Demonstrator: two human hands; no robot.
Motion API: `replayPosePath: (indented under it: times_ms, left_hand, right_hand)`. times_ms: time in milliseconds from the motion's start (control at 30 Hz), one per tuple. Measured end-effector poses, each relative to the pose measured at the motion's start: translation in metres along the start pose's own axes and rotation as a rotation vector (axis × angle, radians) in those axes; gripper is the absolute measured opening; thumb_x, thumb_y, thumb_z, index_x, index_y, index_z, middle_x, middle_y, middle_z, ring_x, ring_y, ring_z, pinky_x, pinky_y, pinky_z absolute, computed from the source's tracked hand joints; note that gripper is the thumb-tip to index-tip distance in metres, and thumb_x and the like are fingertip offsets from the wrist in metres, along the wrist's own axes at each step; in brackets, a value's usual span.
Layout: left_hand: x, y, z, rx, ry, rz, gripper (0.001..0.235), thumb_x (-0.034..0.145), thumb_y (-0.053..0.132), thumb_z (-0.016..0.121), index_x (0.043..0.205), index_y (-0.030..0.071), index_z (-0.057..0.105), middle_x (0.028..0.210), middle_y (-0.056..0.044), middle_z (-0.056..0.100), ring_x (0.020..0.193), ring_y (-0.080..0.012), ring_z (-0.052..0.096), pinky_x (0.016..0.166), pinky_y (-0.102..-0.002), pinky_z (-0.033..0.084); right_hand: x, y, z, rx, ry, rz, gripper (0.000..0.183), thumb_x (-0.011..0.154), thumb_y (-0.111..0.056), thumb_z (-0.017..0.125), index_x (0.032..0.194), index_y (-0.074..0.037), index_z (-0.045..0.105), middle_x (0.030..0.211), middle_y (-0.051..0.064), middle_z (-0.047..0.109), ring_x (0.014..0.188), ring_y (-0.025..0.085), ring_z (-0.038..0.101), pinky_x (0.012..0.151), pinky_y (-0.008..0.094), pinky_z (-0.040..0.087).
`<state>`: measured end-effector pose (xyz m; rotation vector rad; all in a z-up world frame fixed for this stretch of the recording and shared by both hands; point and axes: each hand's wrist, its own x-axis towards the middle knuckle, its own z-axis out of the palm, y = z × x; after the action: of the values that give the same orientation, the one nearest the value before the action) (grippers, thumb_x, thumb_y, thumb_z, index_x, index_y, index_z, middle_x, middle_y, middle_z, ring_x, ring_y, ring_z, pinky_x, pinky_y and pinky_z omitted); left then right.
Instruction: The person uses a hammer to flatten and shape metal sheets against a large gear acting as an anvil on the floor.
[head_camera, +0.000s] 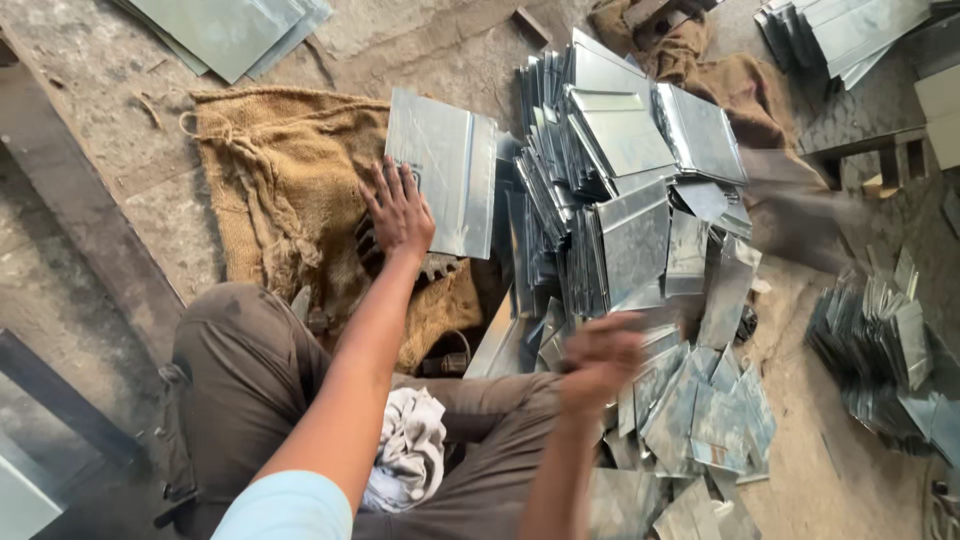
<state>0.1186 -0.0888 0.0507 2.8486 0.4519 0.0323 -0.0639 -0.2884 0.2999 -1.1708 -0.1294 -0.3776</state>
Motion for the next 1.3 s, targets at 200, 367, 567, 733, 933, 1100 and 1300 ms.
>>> replayPosePath:
  times_ms: [200,367,567,733,933,1100,1300]
  left_hand:
    - [-0.012,-0.003,-0.005,0.021,0.042,-0.010,0.067,0.106,0.042,0.027,0.165,0.014,0.016,0.172,-0.010,-0.003,0.158,-0.0315,-0.002,0.126,-0.060,0.002]
    - [-0.009,-0.002,0.000,-0.030,0.083,-0.024,0.066,0.107,0.040,0.029,0.166,0.013,0.017,0.172,-0.012,-0.005,0.159,-0.0319,-0.003,0.126,-0.060,0.004]
    - [-0.019,-0.006,-0.015,-0.020,-0.034,-0.003,0.069,0.104,0.036,0.031,0.166,0.010,0.015,0.173,-0.013,-0.005,0.159,-0.0320,-0.003,0.125,-0.061,0.003]
    - [-0.008,-0.004,-0.009,-0.100,0.051,-0.024,0.066,0.106,0.034,0.033,0.166,0.009,0.017,0.172,-0.012,-0.005,0.159,-0.0325,-0.003,0.128,-0.060,0.002]
    - [-0.010,-0.003,-0.002,-0.062,0.034,-0.036,0.067,0.105,0.034,0.030,0.166,0.011,0.016,0.173,-0.011,-0.007,0.159,-0.0310,-0.005,0.126,-0.061,0.001]
    - [-0.003,-0.006,0.004,-0.037,0.018,-0.034,0.067,0.104,0.032,0.031,0.166,0.012,0.017,0.172,-0.013,-0.004,0.158,-0.0342,-0.004,0.125,-0.062,0.002]
    - [-0.013,-0.004,-0.003,-0.111,0.067,-0.030,0.064,0.108,0.032,0.032,0.166,0.009,0.018,0.174,-0.012,-0.002,0.160,-0.0344,-0.002,0.127,-0.062,0.003]
  right_hand:
    - [0.063,-0.110,0.045,-0.274,-0.012,-0.651,0.062,0.109,-0.066,0.034,0.140,-0.019,0.058,0.074,0.004,0.059,0.043,0.008,0.030,0.045,0.027,0.031]
    - [0.025,0.039,0.007,-0.469,0.043,-0.470,0.056,0.107,-0.063,0.037,0.138,-0.020,0.056,0.075,0.005,0.060,0.044,0.012,0.033,0.045,0.028,0.034]
    - [-0.049,0.128,-0.023,-1.058,0.061,0.521,0.044,0.108,-0.056,0.043,0.124,-0.017,0.055,0.075,0.002,0.055,0.048,0.010,0.036,0.045,0.026,0.036]
    - [-0.005,0.014,0.008,-0.496,0.020,-0.035,0.036,0.109,-0.051,0.048,0.112,-0.015,0.055,0.074,-0.001,0.051,0.051,0.008,0.040,0.045,0.024,0.037]
    - [0.009,0.026,0.010,-0.269,-0.141,-0.414,0.034,0.111,-0.047,0.052,0.108,-0.013,0.052,0.070,-0.001,0.049,0.056,0.008,0.041,0.053,0.026,0.042]
    - [-0.065,0.153,-0.038,-0.876,-0.060,0.316,0.015,0.106,-0.017,0.050,0.098,-0.007,0.058,0.073,-0.002,0.052,0.059,0.010,0.046,0.050,0.024,0.039]
    - [-0.086,0.094,-0.032,-0.671,0.112,0.462,0.021,0.106,-0.022,0.052,0.095,-0.006,0.058,0.064,-0.001,0.052,0.047,0.006,0.041,0.040,0.023,0.032]
